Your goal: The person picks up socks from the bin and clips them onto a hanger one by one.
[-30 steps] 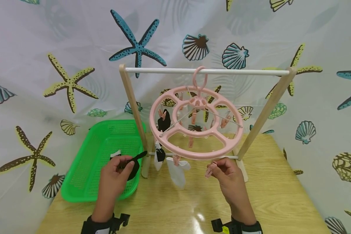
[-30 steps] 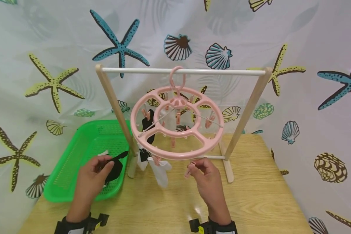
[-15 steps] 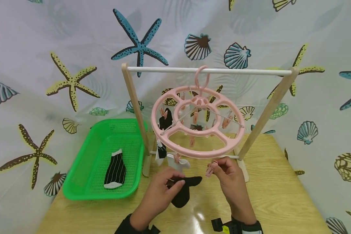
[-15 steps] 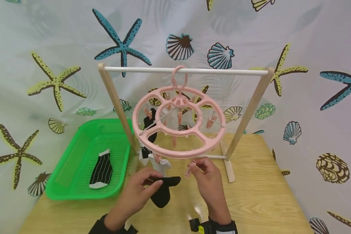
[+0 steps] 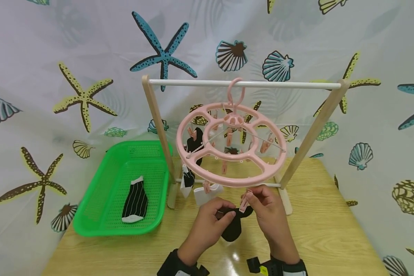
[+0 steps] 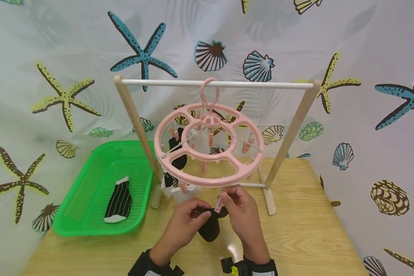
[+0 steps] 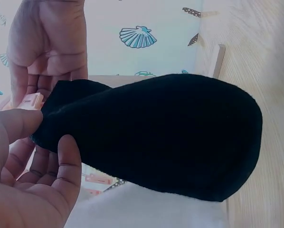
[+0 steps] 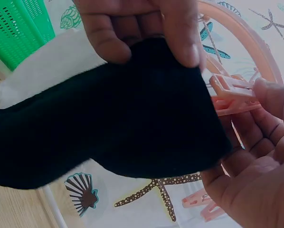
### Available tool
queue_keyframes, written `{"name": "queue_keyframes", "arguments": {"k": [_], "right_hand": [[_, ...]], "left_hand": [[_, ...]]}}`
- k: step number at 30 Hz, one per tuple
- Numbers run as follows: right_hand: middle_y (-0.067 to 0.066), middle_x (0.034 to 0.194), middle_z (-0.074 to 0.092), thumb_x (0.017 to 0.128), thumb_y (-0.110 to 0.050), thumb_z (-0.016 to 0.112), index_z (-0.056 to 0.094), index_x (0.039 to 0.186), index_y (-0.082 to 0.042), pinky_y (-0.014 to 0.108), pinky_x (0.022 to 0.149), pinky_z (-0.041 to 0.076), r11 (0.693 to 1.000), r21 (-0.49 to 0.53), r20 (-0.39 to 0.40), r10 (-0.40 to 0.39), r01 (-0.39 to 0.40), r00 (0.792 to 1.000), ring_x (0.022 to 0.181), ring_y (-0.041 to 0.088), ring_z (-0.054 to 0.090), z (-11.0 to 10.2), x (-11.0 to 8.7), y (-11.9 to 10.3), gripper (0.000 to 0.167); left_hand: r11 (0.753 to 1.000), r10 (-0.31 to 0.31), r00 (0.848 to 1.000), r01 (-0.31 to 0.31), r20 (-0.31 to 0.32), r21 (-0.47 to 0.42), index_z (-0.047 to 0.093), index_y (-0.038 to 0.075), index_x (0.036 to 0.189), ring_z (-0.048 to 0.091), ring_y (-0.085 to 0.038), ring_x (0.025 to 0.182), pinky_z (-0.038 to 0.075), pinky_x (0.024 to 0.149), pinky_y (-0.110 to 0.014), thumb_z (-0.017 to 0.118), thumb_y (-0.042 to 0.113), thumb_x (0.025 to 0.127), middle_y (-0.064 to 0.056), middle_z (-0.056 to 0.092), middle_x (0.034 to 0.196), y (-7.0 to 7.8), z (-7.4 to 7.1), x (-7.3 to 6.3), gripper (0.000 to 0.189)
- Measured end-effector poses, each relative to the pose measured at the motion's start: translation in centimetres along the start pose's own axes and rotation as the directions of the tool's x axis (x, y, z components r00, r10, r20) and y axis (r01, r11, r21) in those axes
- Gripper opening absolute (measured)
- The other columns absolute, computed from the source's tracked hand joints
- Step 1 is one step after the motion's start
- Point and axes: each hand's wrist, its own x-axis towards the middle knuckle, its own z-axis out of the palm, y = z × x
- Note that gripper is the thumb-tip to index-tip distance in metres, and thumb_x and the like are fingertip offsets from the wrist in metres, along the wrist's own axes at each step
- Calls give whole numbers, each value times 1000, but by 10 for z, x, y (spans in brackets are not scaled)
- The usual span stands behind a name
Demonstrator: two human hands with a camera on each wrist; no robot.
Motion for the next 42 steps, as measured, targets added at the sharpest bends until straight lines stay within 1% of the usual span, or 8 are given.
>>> {"name": "queue_keyframes", "arguments": {"k": [8,21,26,29,33,36,38,42], "right_hand": [[13,89,64,99,1,57,58,100,11,28,67,55,1000,-29,5,1,-1,1000,75,17,64,0,-1,1,11],[14,91,58,100,1,55,55,111,8,29,67,54,1000,-8,94,11,-10,996,78,16,61,0,-3,3,13],[16,92,57,101,0,53,54,112,7,31,68,54,1000,-15,128,-14,16,992,78,18,60,-1,-3,3,13],[15,92,57,101,0,53,54,112,6,30,68,54,1000,-7,137,-9,10,990,78,18,60,0,-4,5,12],[13,92,57,100,1,55,54,110,6,30,67,54,1000,0,117,17,-17,993,77,18,60,2,-5,7,11],[13,92,57,99,2,55,55,111,7,31,67,54,1000,-7,97,25,-25,995,77,18,60,3,-6,7,13],[13,92,56,99,2,56,54,112,8,30,67,54,999,-14,94,30,-28,995,77,17,60,5,-5,6,15],[14,92,56,100,1,56,52,116,13,29,67,54,999,-24,108,35,-33,993,77,17,61,8,-5,5,21]], "left_hand": [[999,47,998,-48,-40,-21,70,10,105,66,-18,88,56,73,-30,68,10,95,-4,66,102,0,3,4,10],[1000,28,997,-28,-71,4,70,13,105,65,-18,94,56,77,-33,69,12,94,0,66,104,0,1,5,11],[984,132,986,-118,-104,132,68,14,108,62,-17,98,55,76,-34,71,12,93,0,64,108,5,-3,3,15],[922,309,943,-264,-127,285,68,14,104,59,-16,100,53,85,-38,73,10,91,2,61,107,14,-7,2,15],[759,574,809,-466,-130,455,70,11,96,57,-20,100,47,93,-42,71,10,91,0,60,103,32,-13,5,5],[645,681,722,-515,-120,564,72,8,93,55,-25,101,45,92,-41,69,12,92,-4,61,103,47,-16,12,5],[594,696,709,-480,-112,646,74,8,96,53,-28,105,42,94,-44,71,15,91,-6,62,108,55,-18,18,9],[518,634,768,-335,-91,787,75,10,107,46,-33,115,38,96,-49,77,24,86,-10,59,122,65,-20,26,25]]}}
